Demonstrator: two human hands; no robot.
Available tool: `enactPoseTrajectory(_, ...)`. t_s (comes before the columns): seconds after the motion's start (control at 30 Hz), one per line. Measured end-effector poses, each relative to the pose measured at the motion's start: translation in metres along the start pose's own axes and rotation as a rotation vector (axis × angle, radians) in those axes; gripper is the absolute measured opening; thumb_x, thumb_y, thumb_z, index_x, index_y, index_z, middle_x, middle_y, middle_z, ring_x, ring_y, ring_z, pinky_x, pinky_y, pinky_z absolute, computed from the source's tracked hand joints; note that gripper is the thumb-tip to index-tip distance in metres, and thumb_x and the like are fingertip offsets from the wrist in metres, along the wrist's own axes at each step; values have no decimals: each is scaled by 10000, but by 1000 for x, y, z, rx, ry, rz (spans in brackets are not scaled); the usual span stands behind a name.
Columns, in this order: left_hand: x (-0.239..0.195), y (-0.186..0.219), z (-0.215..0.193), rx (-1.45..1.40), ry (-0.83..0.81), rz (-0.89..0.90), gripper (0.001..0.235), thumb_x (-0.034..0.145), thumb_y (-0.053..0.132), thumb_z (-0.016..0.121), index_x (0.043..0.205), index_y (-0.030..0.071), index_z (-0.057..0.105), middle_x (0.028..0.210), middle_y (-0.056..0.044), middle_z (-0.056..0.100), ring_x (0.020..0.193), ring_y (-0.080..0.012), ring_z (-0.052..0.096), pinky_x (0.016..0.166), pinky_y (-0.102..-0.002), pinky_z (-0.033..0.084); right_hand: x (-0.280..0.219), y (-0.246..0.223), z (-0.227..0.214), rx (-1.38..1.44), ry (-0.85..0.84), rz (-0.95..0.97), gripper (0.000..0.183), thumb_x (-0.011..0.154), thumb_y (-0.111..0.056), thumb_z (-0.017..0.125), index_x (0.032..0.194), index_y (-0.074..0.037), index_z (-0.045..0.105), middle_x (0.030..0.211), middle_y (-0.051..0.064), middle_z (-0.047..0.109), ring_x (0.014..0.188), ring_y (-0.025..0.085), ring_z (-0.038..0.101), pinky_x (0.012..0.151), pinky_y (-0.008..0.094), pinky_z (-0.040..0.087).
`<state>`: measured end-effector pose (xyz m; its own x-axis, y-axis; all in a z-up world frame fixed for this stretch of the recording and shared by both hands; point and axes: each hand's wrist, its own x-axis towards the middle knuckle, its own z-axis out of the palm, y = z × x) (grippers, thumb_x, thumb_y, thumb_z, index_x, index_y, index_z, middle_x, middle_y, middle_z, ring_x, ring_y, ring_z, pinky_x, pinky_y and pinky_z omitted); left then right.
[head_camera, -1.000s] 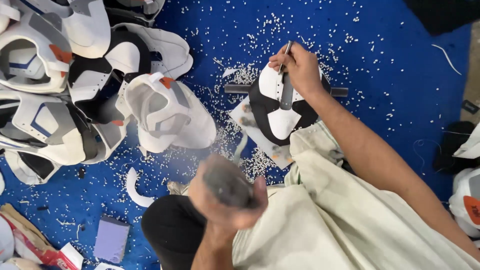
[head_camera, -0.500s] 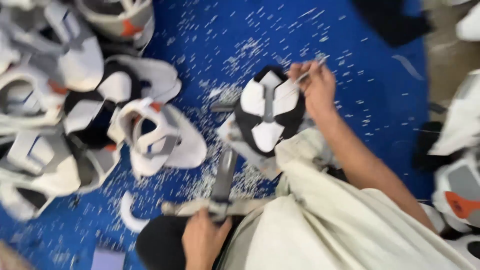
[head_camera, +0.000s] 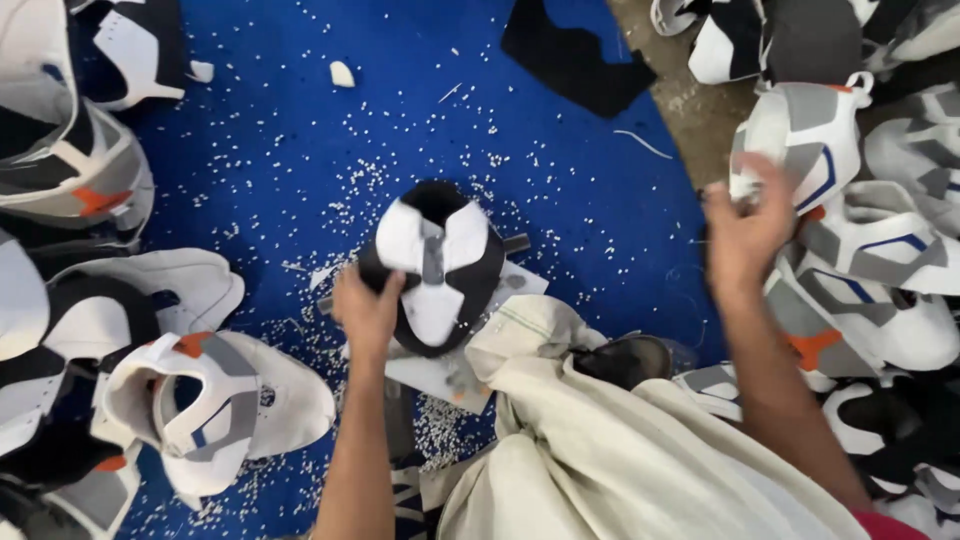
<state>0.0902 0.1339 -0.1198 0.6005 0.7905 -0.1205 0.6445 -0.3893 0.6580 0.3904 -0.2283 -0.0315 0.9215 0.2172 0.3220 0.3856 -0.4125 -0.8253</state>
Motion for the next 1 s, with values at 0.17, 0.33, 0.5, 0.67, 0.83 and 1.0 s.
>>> enactPoseTrajectory(0.17, 30, 59, -44, -1034, 594, 32, 342, 848, 73, 835, 1094, 16, 604, 1053, -37, 621, 968, -171, 604, 890, -351, 529, 50, 95, -69, -416, 190, -253, 601, 867, 44, 824, 1367, 86, 494, 1343, 253, 547, 1234, 391, 519, 1054, 499, 393)
enactPoseTrajectory(0.33, -63, 74, -66, -793, 479, 40, 255, 1047, 74, 590, 1289, 20, 529, 1086, -63, 525, 969, -159, 500, 906, -323, 439, 45, 74, -50, -17, -2, 412, 350, 998, -45, 773, 1315, -16, 628, 1056, 44, 666, 802, 112, 557, 655, 279, 428)
enactPoseTrajectory(0.5, -145, 119, -47, 63, 187, 456, 481, 845, 58, 668, 1312, 128, 572, 1347, -142, 532, 1224, -353, 541, 1060, -511, 400, -15, -93, 56, 68, -516, 168, 289, 924, -37, 756, 1195, -3, 663, 980, 34, 704, 832, 72, 636, 710, 238, 525)
enactPoseTrajectory(0.67, -137, 164, -91, 507, 216, 881, 489, 910, 51, 583, 1351, 248, 664, 1453, -63, 548, 1373, -295, 521, 1128, -564, 297, -41, -180, 151, 343, -1145, 212, 255, 907, -104, 729, 1139, 0, 706, 848, 51, 724, 731, 58, 626, 614, 251, 531)
enactPoseTrajectory(0.83, -117, 163, -144, -39, 357, 440, 320, 829, 73, 690, 1145, 42, 737, 1163, -127, 707, 1111, -295, 688, 980, -412, 526, -12, -190, 147, 555, -928, 308, 200, 987, -155, 637, 1159, -84, 711, 1036, -60, 750, 653, -15, 458, 548, 163, 394)
enactPoseTrajectory(1.0, -140, 74, -107, -302, 379, 91, 192, 985, 81, 650, 1139, -17, 708, 1007, -121, 739, 877, -198, 696, 789, -305, 542, 68, -7, 87, 333, -323, 322, 189, 975, -13, 633, 1114, -110, 719, 936, -40, 660, 697, 33, 492, 576, 190, 392)
